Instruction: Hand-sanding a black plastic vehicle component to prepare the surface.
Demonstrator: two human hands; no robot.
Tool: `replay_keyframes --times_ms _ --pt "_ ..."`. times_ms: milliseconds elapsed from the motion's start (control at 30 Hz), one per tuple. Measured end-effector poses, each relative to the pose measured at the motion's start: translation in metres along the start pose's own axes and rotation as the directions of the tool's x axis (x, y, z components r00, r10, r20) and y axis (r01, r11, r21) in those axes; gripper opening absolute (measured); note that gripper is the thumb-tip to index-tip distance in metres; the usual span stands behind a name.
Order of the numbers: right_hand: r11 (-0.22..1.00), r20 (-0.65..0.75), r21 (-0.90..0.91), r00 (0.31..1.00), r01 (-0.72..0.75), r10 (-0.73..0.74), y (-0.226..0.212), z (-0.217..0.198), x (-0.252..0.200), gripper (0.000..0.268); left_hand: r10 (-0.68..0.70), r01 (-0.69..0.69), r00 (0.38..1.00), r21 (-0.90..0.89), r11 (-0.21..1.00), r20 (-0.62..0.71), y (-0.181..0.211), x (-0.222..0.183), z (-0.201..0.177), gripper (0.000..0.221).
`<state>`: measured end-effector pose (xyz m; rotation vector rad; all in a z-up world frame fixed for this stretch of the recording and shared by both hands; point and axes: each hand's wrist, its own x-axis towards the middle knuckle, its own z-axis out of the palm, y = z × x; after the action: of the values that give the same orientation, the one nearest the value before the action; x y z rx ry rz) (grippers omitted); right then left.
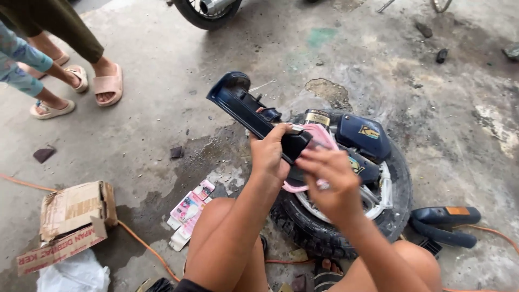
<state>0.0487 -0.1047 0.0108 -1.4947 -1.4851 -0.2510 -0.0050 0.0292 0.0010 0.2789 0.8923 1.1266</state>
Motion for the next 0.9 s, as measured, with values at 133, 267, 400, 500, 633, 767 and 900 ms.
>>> replay_keyframes --times_ms 133,267,400,500,633,767,900 --pt "0.970 -0.130 0.029 0.961 -0.242 0.244 0.025 -0.035 0.017 0.018 -0.160 0.164 0.982 -0.038 0.986 0.104 -0.001 -0.004 -0.008 0.040" --pt "0.855 -0.163 0.377 0.883 -0.357 0.441 0.014 -0.046 0.008 0.019 -0.255 0.265 0.941 -0.016 0.964 0.222 0.032 -0.041 -0.012 0.024" --pt "0.840 -0.160 0.432 0.889 -0.328 0.429 0.010 -0.057 0.002 0.025 -0.314 0.292 0.898 0.116 0.949 0.309 0.049 -0.059 -0.008 0.023" --pt "0.664 -0.056 0.625 0.825 -0.411 0.562 0.009 -0.064 0.004 0.027 -0.183 0.176 0.883 0.056 0.983 0.433 0.054 -0.068 -0.002 0.083" --pt "0.435 0.095 0.768 0.755 -0.471 0.649 0.012 -0.065 0.003 0.029 -0.168 0.182 0.897 0.007 0.983 0.409 0.055 -0.072 -0.005 0.078" --pt "0.528 0.130 0.647 0.763 -0.550 0.634 0.002 -0.056 0.002 0.039 -0.058 0.081 0.885 -0.029 0.996 0.461 0.053 -0.069 -0.005 0.081" --pt "0.773 -0.050 0.481 0.867 -0.414 0.495 -0.003 -0.049 -0.001 0.024 -0.099 0.121 0.901 -0.024 0.992 0.423 0.054 -0.070 -0.005 0.079"
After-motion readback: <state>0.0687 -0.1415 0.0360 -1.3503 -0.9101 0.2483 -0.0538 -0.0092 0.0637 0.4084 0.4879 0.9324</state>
